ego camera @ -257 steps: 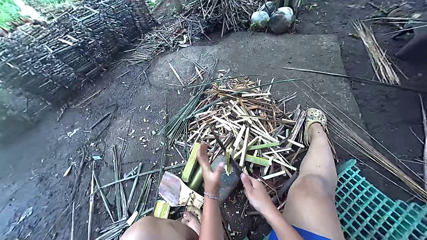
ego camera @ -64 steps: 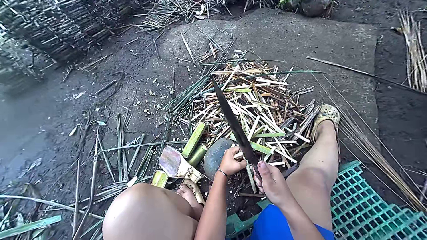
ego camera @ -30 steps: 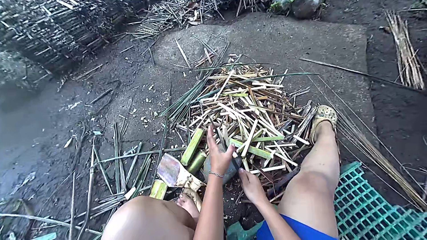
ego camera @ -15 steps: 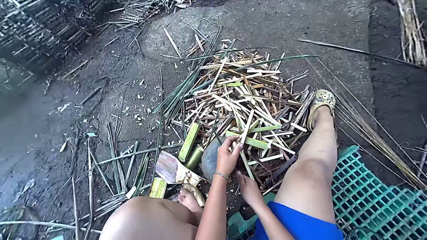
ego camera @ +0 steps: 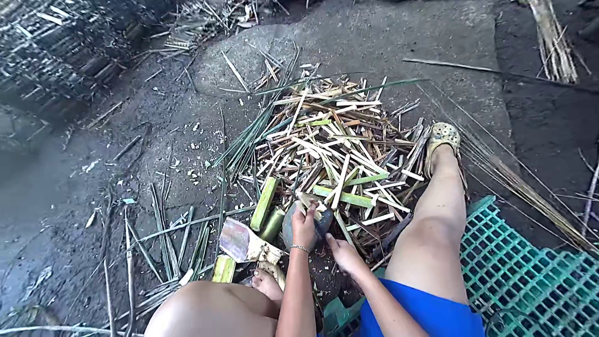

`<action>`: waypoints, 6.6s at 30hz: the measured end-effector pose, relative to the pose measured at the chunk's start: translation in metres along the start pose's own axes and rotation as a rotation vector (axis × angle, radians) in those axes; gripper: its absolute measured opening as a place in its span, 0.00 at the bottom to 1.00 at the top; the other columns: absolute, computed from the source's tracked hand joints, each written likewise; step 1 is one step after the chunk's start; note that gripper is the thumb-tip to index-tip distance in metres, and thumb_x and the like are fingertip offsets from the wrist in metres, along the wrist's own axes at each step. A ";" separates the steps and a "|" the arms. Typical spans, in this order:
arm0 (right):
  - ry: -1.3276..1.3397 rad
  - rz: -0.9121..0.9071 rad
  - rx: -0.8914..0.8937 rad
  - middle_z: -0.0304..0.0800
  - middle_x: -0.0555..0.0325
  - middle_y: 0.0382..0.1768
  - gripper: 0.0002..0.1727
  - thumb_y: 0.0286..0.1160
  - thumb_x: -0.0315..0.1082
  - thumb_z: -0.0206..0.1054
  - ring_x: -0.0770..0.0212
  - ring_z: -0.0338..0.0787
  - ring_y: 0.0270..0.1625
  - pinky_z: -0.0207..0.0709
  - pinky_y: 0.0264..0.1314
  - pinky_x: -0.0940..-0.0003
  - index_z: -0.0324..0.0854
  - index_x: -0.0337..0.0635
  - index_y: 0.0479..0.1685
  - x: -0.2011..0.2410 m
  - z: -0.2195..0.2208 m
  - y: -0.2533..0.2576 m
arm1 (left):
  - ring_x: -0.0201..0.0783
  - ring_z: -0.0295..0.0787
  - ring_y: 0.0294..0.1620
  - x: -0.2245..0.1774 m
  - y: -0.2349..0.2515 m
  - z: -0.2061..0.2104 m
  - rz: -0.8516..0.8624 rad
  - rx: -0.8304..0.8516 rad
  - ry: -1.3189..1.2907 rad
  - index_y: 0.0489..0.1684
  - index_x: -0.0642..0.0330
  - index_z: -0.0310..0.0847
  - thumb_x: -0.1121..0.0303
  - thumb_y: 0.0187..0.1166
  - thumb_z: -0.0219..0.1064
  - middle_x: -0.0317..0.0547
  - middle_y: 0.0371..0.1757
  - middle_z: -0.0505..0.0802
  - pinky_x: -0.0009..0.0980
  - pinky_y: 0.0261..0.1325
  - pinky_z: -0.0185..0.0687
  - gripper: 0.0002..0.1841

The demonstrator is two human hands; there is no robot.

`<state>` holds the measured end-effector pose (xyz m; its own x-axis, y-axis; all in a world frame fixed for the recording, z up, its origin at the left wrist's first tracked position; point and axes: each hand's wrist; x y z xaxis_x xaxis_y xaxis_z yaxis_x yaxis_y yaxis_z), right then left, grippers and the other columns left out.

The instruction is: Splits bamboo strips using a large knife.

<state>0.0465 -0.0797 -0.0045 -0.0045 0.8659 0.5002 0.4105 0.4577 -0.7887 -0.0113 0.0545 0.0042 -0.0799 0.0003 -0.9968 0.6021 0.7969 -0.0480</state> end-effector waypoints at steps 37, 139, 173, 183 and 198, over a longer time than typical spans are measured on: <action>0.360 -0.602 -0.321 0.65 0.73 0.14 0.24 0.94 0.46 0.43 0.76 0.67 0.13 0.67 0.19 0.77 0.78 0.47 0.32 0.065 -0.031 -0.056 | 0.23 0.89 0.31 0.034 -0.010 0.030 0.184 -0.324 0.122 0.38 0.72 0.91 0.74 0.69 0.75 0.46 0.30 0.95 0.22 0.42 0.84 0.08; 0.233 -0.024 0.071 0.78 0.55 0.26 0.33 0.94 0.59 0.39 0.59 0.78 0.24 0.76 0.30 0.60 0.80 0.39 0.45 0.003 -0.001 0.021 | 0.51 0.89 0.57 -0.025 0.002 0.035 0.197 0.307 0.458 0.73 0.77 0.73 0.74 0.87 0.50 0.64 0.54 0.91 0.46 0.69 0.81 0.20; 1.331 -0.284 -0.218 0.66 0.70 0.06 0.40 0.89 0.65 0.18 0.74 0.67 0.05 0.68 0.08 0.79 0.69 0.52 0.24 -0.062 -0.102 -0.070 | 0.30 0.78 0.37 -0.023 0.042 0.054 -0.039 -0.047 0.008 0.49 0.72 0.74 0.87 0.60 0.58 0.46 0.41 0.83 0.28 0.41 0.76 0.17; 0.522 -0.743 -0.345 0.69 0.81 0.14 0.30 0.86 0.64 0.46 0.83 0.68 0.13 0.68 0.16 0.83 0.76 0.51 0.28 0.011 -0.017 -0.063 | 0.20 0.76 0.31 0.015 0.012 0.021 0.105 0.019 -0.006 0.24 0.68 0.77 0.85 0.64 0.55 0.33 0.25 0.81 0.21 0.41 0.74 0.07; 0.493 -0.832 -0.354 0.67 0.82 0.13 0.33 0.83 0.72 0.46 0.84 0.67 0.13 0.65 0.15 0.85 0.75 0.55 0.27 0.030 -0.018 -0.072 | 0.28 0.81 0.36 0.015 0.002 0.025 0.132 0.045 0.044 0.26 0.70 0.82 0.84 0.63 0.60 0.44 0.30 0.86 0.28 0.46 0.78 0.05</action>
<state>0.0336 -0.0901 0.0739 -0.0680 0.0867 0.9939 0.6943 0.7195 -0.0152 0.0088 0.0415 -0.0120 -0.0320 0.1304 -0.9909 0.6450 0.7601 0.0792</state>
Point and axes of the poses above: each hand's wrist, its own y-axis towards the middle knuckle, its own z-axis out of the palm, x = y × z
